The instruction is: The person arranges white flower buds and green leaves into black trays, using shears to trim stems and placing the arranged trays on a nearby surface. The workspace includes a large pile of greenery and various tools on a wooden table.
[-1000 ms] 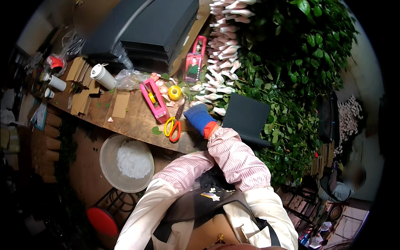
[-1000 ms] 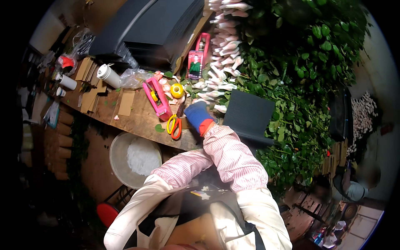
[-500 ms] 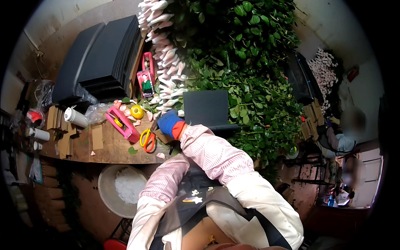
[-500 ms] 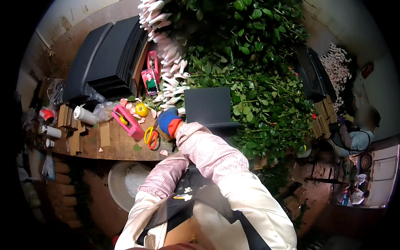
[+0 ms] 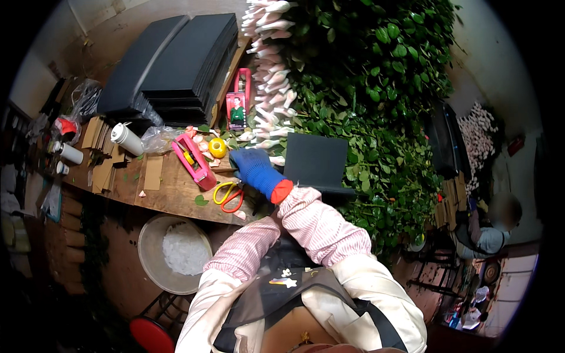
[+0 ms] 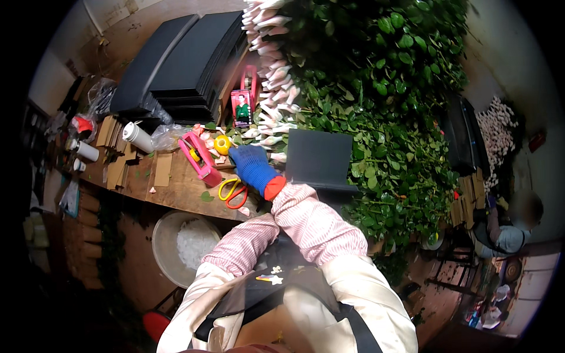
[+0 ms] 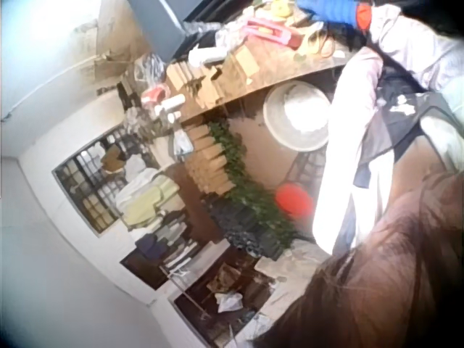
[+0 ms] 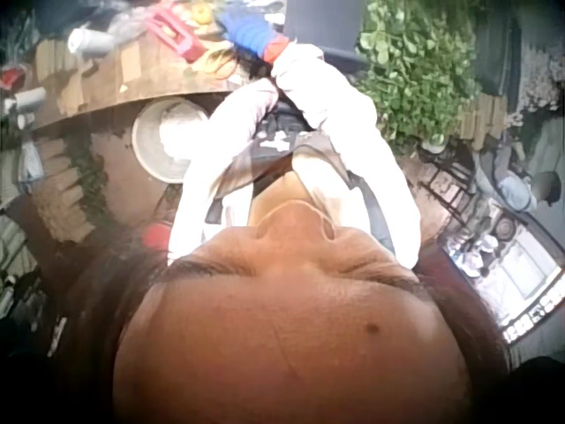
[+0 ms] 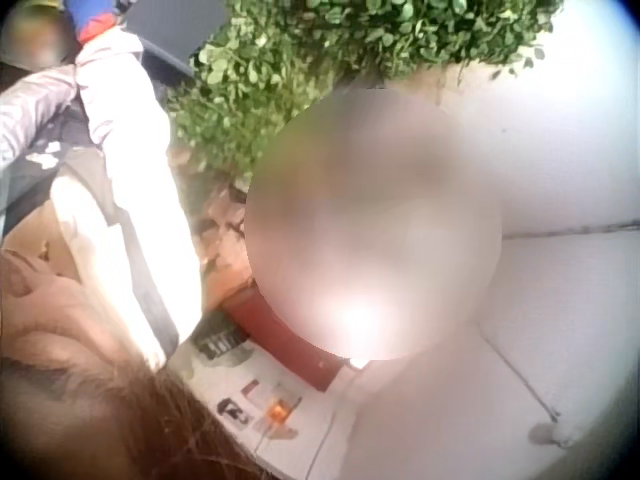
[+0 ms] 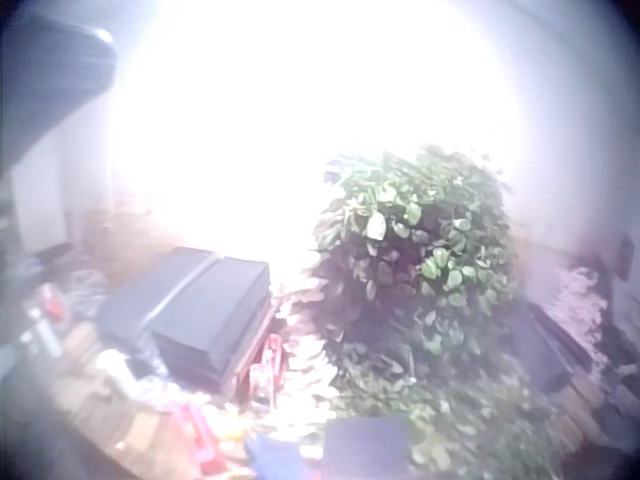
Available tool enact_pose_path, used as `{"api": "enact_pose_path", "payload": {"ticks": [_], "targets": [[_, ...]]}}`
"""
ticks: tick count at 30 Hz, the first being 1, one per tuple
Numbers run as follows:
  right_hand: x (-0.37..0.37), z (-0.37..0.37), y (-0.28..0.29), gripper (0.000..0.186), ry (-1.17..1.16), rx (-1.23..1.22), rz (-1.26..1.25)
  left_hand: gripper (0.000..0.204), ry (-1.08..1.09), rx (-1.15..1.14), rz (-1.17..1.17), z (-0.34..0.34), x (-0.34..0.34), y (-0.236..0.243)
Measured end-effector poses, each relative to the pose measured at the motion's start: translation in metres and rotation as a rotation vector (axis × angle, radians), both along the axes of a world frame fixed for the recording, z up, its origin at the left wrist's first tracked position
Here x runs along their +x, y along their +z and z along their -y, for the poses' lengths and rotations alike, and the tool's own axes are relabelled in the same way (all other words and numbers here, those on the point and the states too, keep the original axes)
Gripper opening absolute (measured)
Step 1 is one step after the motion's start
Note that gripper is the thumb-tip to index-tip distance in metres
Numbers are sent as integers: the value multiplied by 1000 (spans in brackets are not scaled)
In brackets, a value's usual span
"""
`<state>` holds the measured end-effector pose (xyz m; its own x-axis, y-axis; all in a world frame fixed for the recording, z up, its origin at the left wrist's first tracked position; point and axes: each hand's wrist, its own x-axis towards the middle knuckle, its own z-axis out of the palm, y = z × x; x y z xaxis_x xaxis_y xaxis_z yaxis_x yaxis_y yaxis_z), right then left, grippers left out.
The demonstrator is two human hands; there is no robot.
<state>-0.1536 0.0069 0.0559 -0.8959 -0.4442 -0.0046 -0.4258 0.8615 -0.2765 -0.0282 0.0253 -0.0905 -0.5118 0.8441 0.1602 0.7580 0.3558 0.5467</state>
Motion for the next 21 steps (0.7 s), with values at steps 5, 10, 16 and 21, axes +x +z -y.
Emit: {"api": "enact_pose_path", "payload": {"ticks": [5,10,16,21], "targets": [[17,13,-14,30,-1,-90,-128,56,12,19,1,3,4,1],[10,20,-30,35,-163,-154,-161,55,2,32,5,0,4,2],[4,-4,17,26,-46,-216,-208,55,6,44,4,0,0,0],[83,-72,76,27,291,-598,-83,55,14,60,-1,8,2,-5]]}}
